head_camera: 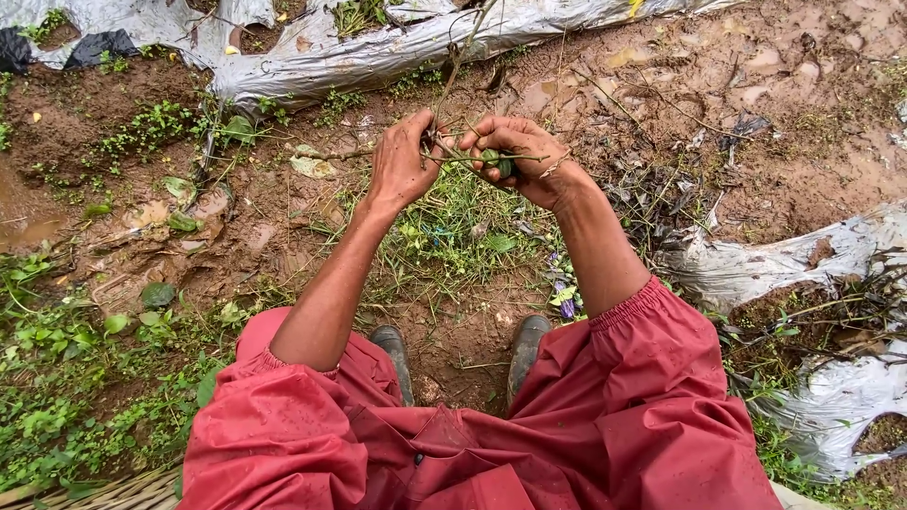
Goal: The person sits in a muddy field and pulls weeds from the ground by hand. They gather the uprooted weeds into a pile on the ground.
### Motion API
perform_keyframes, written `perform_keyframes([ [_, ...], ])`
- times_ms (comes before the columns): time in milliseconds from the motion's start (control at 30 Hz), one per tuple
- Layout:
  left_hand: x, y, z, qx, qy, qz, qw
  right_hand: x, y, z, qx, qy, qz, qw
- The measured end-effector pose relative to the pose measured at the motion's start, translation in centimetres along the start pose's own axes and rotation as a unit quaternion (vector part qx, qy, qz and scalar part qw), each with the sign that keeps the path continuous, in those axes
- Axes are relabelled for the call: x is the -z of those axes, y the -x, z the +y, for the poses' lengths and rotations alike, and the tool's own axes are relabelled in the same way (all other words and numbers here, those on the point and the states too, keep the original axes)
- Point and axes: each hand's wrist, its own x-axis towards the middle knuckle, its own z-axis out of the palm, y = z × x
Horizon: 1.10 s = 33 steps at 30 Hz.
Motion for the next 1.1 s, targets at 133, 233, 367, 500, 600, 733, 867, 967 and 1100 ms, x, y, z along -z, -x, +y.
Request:
perform_keyframes([
  [133, 0.3, 0.0, 0.6, -0.013, -0.005, -0.015, 1.000, -0.6, -0.2, 0.1, -0.007, 0.007, 0.018, 1.000],
  [233, 0.2, 0.0, 0.7, -0.013, -0.011, -0.014, 1.000, -0.2, -0.7, 1.0, -0.007, 0.014, 0.026, 1.000],
  [367, 0.9, 0.1, 1.5, -0.014, -0.021, -0.012, 1.000, 0.0, -1.0, 1.7, -0.010, 0.017, 0.048, 0.999],
  [500, -0.8, 0.0, -1.5, 0.010, -0.023, 0.001, 1.000, -0.7, 0.2, 0.1, -0.006, 0.089, 0.057, 0.994],
  [600, -0.3, 0.4, -1.6, 0.028, -0.036, 0.013, 0.999, -0.6, 0.7, -0.3, -0.027, 0.149, 0.054, 0.987],
  [733, -0.6, 0.0, -0.9, 0.034, -0.038, 0.023, 0.998, -0.3, 1.3, 0.0, -0.059, 0.155, 0.051, 0.985],
  [867, -1.9, -0.3, -1.2, 0.043, -0.111, 0.055, 0.991, 0.3, 0.8, 0.3, -0.165, 0.090, 0.091, 0.978],
  [967, -2.5, -0.3, -1.0, 0.020, -0.116, 0.048, 0.992, 1.1, 0.8, 0.9, -0.156, 0.069, 0.097, 0.981],
  [1100, -3.3, -0.3, -0.3, 0.004, -0.122, 0.014, 0.992, 1.7, 1.3, 1.3, -0.133, 0.058, 0.078, 0.986],
])
